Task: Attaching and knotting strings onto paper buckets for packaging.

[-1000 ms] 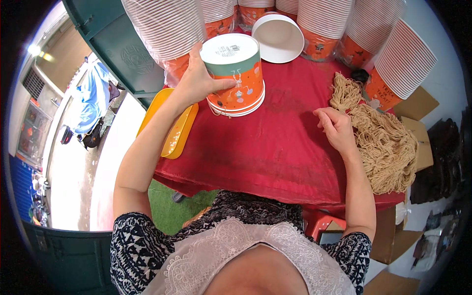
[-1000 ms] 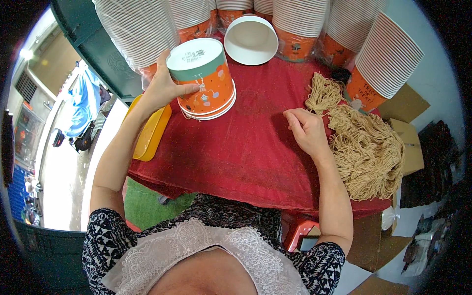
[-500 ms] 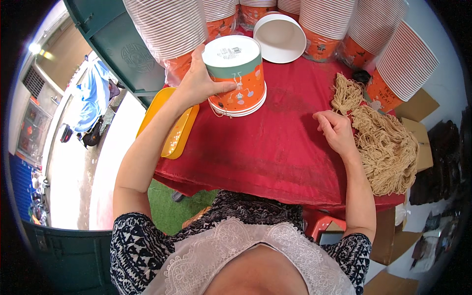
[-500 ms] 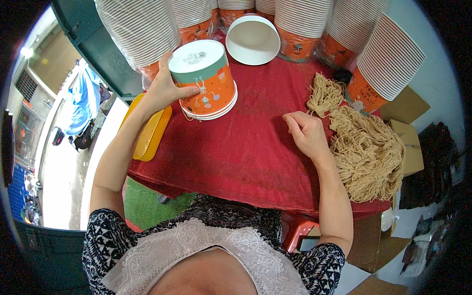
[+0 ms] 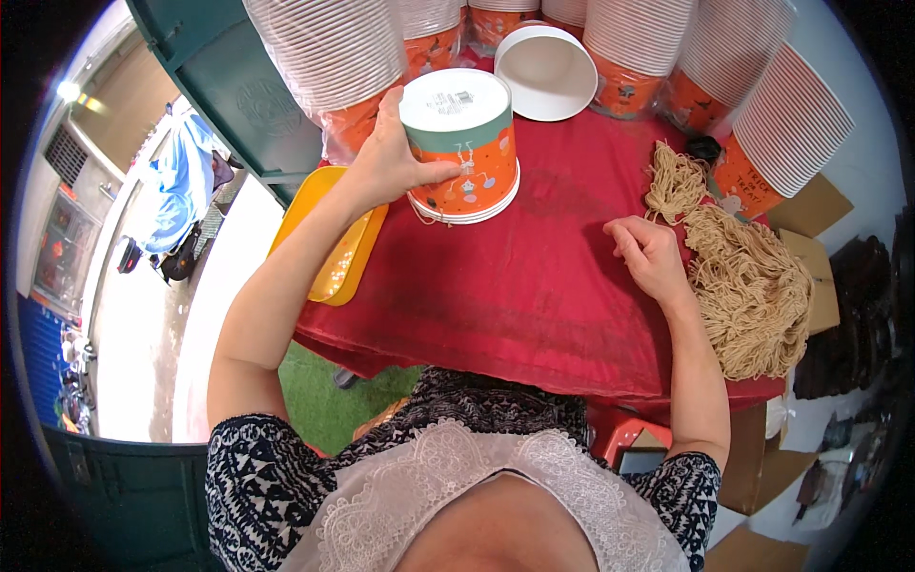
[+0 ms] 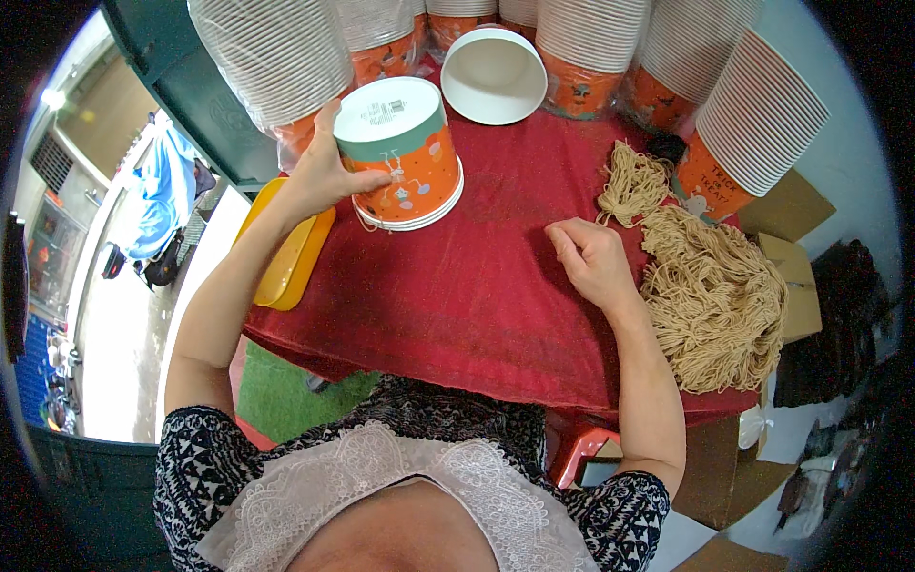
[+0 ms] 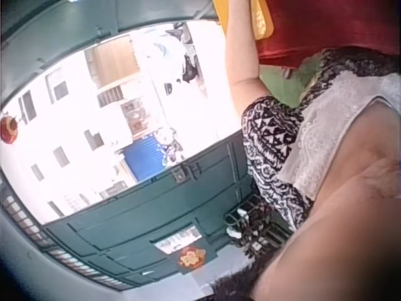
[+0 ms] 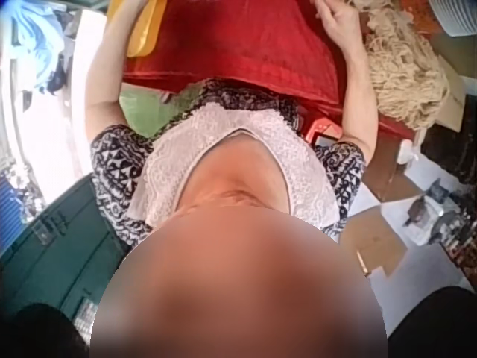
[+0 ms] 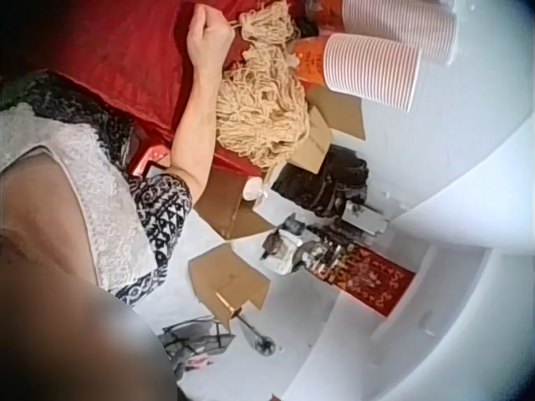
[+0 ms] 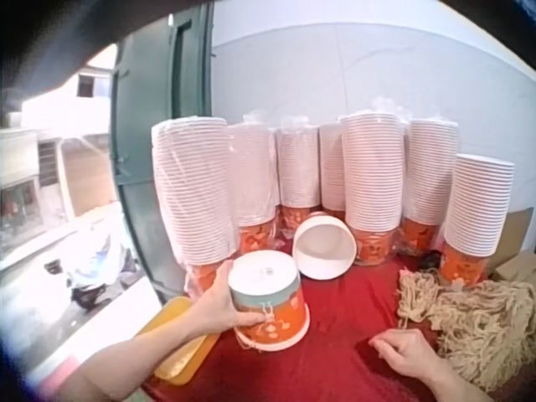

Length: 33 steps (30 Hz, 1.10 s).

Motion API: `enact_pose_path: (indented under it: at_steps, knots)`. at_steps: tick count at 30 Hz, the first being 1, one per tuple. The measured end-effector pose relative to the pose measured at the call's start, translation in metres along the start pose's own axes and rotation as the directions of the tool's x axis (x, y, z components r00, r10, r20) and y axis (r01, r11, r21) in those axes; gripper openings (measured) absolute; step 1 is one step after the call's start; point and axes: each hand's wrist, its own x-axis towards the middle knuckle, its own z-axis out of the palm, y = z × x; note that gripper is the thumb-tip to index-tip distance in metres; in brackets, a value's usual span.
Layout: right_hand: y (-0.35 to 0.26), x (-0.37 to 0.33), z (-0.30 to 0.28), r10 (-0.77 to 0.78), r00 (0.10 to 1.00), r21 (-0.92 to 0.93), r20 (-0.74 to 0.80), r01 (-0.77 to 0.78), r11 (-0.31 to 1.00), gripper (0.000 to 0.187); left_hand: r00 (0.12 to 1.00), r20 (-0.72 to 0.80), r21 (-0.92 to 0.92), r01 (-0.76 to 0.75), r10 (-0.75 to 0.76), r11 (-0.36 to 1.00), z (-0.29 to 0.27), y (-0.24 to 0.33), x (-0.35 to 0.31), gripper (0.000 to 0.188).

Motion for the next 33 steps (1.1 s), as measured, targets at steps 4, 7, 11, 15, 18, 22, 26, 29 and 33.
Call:
enact_pose_path:
  at_steps: [4,7,11,15,18,22,26,29,33]
  knots:
    - [0.001,0.000,0.003,-0.009,1.000,0.013,-0.013,0.010,1.000,0.019,1.000,-0.014,0.029,0.015,-0.015,0.999,-0.001,0.005,-0.001,0.108]
    - [0.000,-0.002,0.002,0.027,1.000,0.037,-0.003,-0.027,0.999,0.016,0.998,0.011,-0.037,0.063,-0.063,0.997,-0.008,0.006,0.002,0.110]
    - [0.000,-0.003,0.001,0.030,1.000,0.029,0.006,-0.030,0.999,0.016,0.996,0.005,-0.002,0.087,-0.087,0.996,-0.014,0.002,0.003,0.113]
    - [0.002,-0.001,-0.001,-0.062,0.998,-0.006,0.003,0.062,0.998,0.017,0.996,-0.069,0.318,0.076,-0.057,0.945,-0.018,0.000,-0.003,0.114]
    - [0.001,-0.003,-0.004,-0.054,0.999,-0.017,0.005,0.054,0.998,0.016,0.997,-0.065,0.314,0.060,-0.042,0.948,-0.030,0.040,0.010,0.095]
    - [-0.002,-0.002,-0.004,-0.099,0.995,-0.036,0.013,0.100,0.994,0.015,0.982,-0.079,0.389,-0.129,0.172,0.912,-0.031,0.054,0.032,0.050]
    - [-0.005,-0.002,-0.007,-0.069,0.997,-0.054,0.029,0.071,0.996,0.015,0.967,0.092,0.542,-0.248,0.236,0.803,-0.024,0.073,0.058,0.028]
    - [-0.004,-0.002,-0.009,-0.115,0.993,-0.069,-0.003,0.114,0.991,0.014,0.971,0.237,0.518,-0.152,0.029,0.842,-0.017,0.071,0.064,0.023]
    - [-0.004,-0.003,-0.011,-0.160,0.987,-0.054,-0.022,0.159,0.986,0.014,0.960,0.280,0.489,-0.160,0.019,0.857,-0.016,0.071,0.060,0.025]
